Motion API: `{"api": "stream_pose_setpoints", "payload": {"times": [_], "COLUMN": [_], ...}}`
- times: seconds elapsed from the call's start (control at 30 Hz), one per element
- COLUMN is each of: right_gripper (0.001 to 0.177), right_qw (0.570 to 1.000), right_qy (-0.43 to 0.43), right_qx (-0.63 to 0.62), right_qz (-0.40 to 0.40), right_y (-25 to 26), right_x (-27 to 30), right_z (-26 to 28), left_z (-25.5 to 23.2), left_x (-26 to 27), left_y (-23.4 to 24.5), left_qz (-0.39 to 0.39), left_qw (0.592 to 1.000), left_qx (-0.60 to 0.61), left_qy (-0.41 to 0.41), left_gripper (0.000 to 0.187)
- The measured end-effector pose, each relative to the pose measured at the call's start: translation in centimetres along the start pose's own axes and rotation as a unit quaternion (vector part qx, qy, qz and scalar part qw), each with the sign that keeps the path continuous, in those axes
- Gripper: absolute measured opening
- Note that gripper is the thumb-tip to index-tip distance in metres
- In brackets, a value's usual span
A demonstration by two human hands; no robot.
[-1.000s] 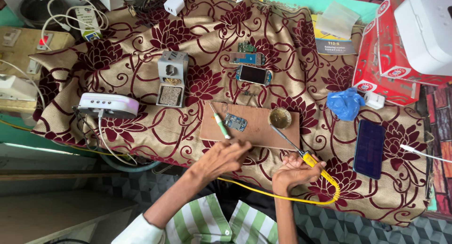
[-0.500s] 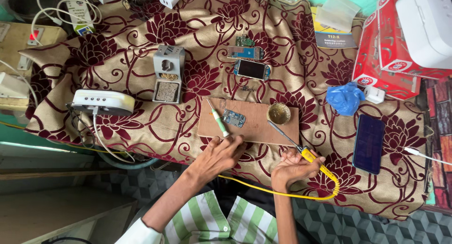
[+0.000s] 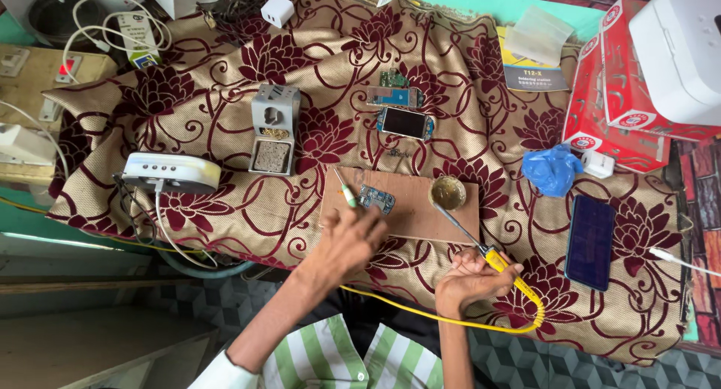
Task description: The person uses a soldering iron and solder wire to repair a small circuit board. They hold the board with one hand while applying heat and solder with the other, working on specific connection points on the board.
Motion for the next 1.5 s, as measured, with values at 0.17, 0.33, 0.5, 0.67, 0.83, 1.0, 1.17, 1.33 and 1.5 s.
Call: {"api": "stream_pose_setpoints", "payload": {"times": [0.17, 0.33, 0.5, 0.67, 0.83, 1.0, 1.17, 1.33, 1.5], "right_gripper": [0.057, 0.057, 0.055, 0.058, 0.057, 0.069, 0.055, 0.058, 0.058], "right_qw": [1.000, 1.000, 0.999, 1.000, 1.000, 0.999, 0.999, 1.000, 0.998], "right_qy": [-0.002, 0.015, 0.030, 0.004, -0.008, 0.004, -0.005, -0.003, 0.050], "right_qx": [0.018, 0.008, 0.024, -0.001, 0.004, 0.007, 0.017, 0.007, 0.021], "right_qz": [-0.005, -0.005, -0.011, -0.003, -0.010, 0.031, -0.033, -0.009, 0.012], "right_y": [-0.4, -0.9, -0.2, 0.2, 0.7, 0.7, -0.1, -0.6, -1.2], "right_x": [0.5, 0.5, 0.3, -0.1, -0.6, -0.2, 0.1, 0.4, 0.3], "right_z": [0.6, 0.5, 0.1, -0.3, -0.3, -0.6, 0.0, 0.4, 0.4], "left_z": [1.6, 1.9, 2.5, 3.6, 3.3, 3.7, 4.1, 3.7, 1.9], "left_x": [-2.3, -3.5, -3.6, -3.1, -3.0, -2.4, -1.2, 1.8, 3.0], "left_y": [3.0, 4.6, 4.5, 4.3, 3.7, 2.5, 3.3, 2.0, 0.3], "left_qz": [-0.032, -0.029, -0.012, 0.042, -0.052, 0.033, -0.025, 0.055, -0.086], "left_qw": [0.997, 0.998, 0.998, 0.992, 0.994, 0.988, 0.996, 0.996, 0.972], "left_qx": [0.022, 0.000, 0.005, 0.016, 0.004, 0.064, 0.042, -0.060, -0.187], "left_qy": [0.072, 0.050, 0.058, 0.116, 0.094, 0.137, 0.073, -0.047, -0.116], "left_gripper": [0.038, 0.047, 0.057, 0.065, 0.088, 0.107, 0.106, 0.072, 0.047]}}
Point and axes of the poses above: each hand's wrist, its own x-axis away from the middle knuckle, its own y-axis out of the back of the hand, z = x × y, the point moved 2 cm from there along -x, towards the middle knuckle, and after that the axes turned 2 degrees about x, right-handed, at the moved point
